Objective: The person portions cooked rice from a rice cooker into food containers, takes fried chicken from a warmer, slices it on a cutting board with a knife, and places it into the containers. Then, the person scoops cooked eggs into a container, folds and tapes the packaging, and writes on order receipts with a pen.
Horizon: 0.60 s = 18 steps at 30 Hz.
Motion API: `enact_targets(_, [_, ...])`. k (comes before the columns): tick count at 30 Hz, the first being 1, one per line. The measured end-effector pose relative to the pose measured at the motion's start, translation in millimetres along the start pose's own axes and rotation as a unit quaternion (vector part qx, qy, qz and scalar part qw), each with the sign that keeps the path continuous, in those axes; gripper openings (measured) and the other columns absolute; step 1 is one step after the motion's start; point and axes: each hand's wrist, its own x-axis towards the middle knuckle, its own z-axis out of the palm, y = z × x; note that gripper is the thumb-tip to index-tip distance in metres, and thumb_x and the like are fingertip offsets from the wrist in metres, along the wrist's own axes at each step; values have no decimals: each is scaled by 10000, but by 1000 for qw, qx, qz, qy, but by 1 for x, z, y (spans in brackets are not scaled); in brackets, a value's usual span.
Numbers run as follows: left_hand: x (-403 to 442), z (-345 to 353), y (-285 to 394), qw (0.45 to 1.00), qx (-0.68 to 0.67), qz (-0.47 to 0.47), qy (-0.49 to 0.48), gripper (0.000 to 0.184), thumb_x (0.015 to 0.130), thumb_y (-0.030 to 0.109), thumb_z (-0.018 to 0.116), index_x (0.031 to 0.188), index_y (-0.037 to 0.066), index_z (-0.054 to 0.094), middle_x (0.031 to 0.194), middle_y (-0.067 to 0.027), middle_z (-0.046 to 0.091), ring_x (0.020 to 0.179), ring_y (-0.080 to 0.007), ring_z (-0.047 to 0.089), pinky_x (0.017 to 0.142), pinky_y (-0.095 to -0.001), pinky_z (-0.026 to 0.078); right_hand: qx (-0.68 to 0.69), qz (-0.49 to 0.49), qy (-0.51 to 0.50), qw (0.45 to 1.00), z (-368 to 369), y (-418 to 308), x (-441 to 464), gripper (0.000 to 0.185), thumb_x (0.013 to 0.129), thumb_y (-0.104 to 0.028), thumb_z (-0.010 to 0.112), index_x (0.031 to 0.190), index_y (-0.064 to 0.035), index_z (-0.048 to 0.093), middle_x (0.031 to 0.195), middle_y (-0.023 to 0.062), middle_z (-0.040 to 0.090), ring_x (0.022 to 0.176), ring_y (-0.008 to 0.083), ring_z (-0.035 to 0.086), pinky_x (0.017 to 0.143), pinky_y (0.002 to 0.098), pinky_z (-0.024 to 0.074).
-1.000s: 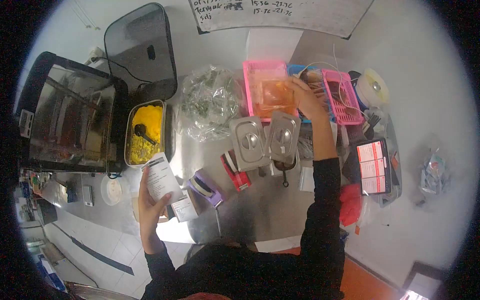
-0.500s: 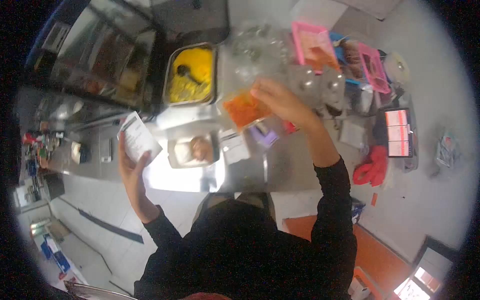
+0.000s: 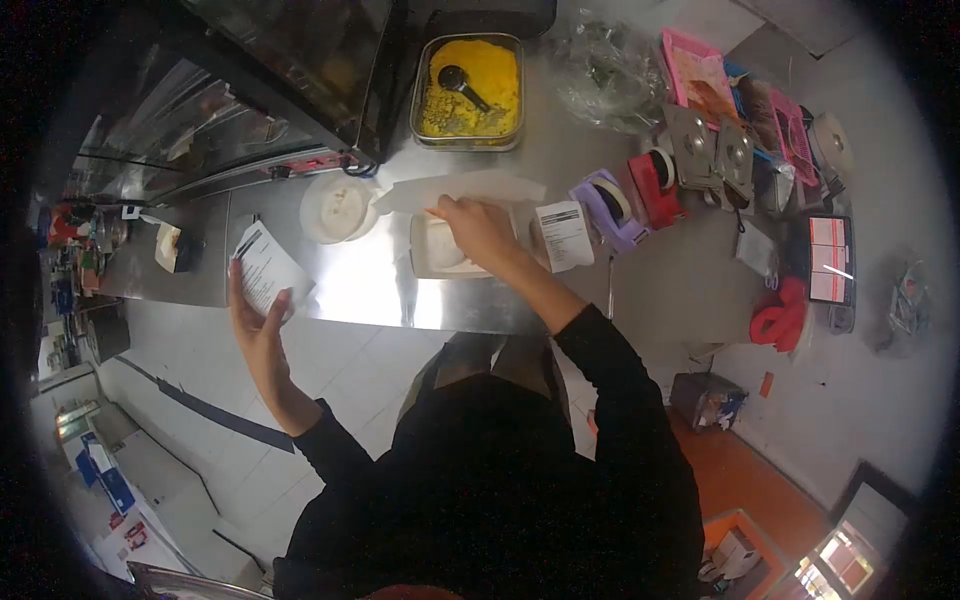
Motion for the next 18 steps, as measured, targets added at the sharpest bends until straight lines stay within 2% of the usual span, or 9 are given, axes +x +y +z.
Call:
enact_targets(3, [0, 1, -8, 999, -1, 6, -33, 808, 720, -53, 696, 1415, 2, 287, 1414, -156, 348, 1277, -237, 365, 1025, -324, 343, -154, -79, -41, 984, 38, 15, 9, 160, 825, -208, 578, 931, -88, 581, 802, 102, 638, 827, 273, 639, 722, 403, 486])
enact_targets(5, [-1, 6, -11, 998, 15, 33, -51, 807, 720, -55, 693, 1414, 0, 285, 1414, -161, 347, 1283, -244, 359, 1041, -330, 323, -153, -151, 49, 975, 41, 6, -5, 237, 826, -227, 597, 1007, -74, 581, 866, 91, 631, 832, 263, 628, 774, 426, 462])
enact_targets(7, [-2, 10, -8, 997, 13, 25, -66, 800, 723, -59, 687, 1413, 5, 288, 1414, -164, 345, 1290, -247, 351, 1043, -332, 319, -119, -158, 91, 976, 37, -4, -23, 281, 818, -222, 618, 1050, -66, 586, 932, 95, 618, 863, 264, 615, 810, 434, 448])
enact_targets(9, [-4, 12, -9, 997, 19, 23, -75, 791, 728, -60, 680, 1413, 14, 291, 1412, -168, 345, 1282, -248, 363, 1035, -335, 334, -54, -96, 84, 990, 6, -17, -48, 292, 800, -194, 640, 1058, -65, 593, 997, 115, 602, 918, 275, 600, 831, 425, 443])
enact_targets(11, [-3, 16, -18, 996, 31, 33, -83, 780, 736, -60, 672, 1414, 27, 295, 1408, -171, 346, 1259, -247, 395, 1017, -340, 368, 49, 77, 85, 992, -11, 5, -90, 224, 803, -122, 624, 1013, -49, 593, 1079, 111, 573, 1031, 286, 551, 831, 419, 448])
enact_targets(13, [-5, 28, -13, 995, -1, -6, -96, 762, 744, -58, 665, 1409, 38, 306, 1409, -159, 349, 1224, -241, 432, 987, -339, 409, 89, 324, 184, 924, -13, 49, -140, 238, 812, -67, 593, 1047, -48, 556, 1116, 124, 544, 1076, 314, 512, 800, 417, 467])
enact_targets(15, [-10, 46, -13, 992, -15, -28, -123, 741, 751, -56, 659, 1402, 44, 319, 1404, -147, 359, 1191, -234, 463, 961, -333, 441, -168, 359, 182, 900, -21, 88, -181, 290, 817, -63, 581, 1097, -59, 505, 1094, 144, 531, 1024, 321, 535, 770, 425, 477])
enact_targets(18, [-26, 91, -22, 980, -38, -26, -192, 673, 764, -44, 651, 1370, 35, 369, 1373, -123, 407, 1158, -223, 487, 945, -324, 456, -203, 410, 99, 884, -6, 127, -214, 335, 818, -47, 566, 1135, -75, 464, 1083, 155, 517, 999, 331, 535, 795, 438, 462])
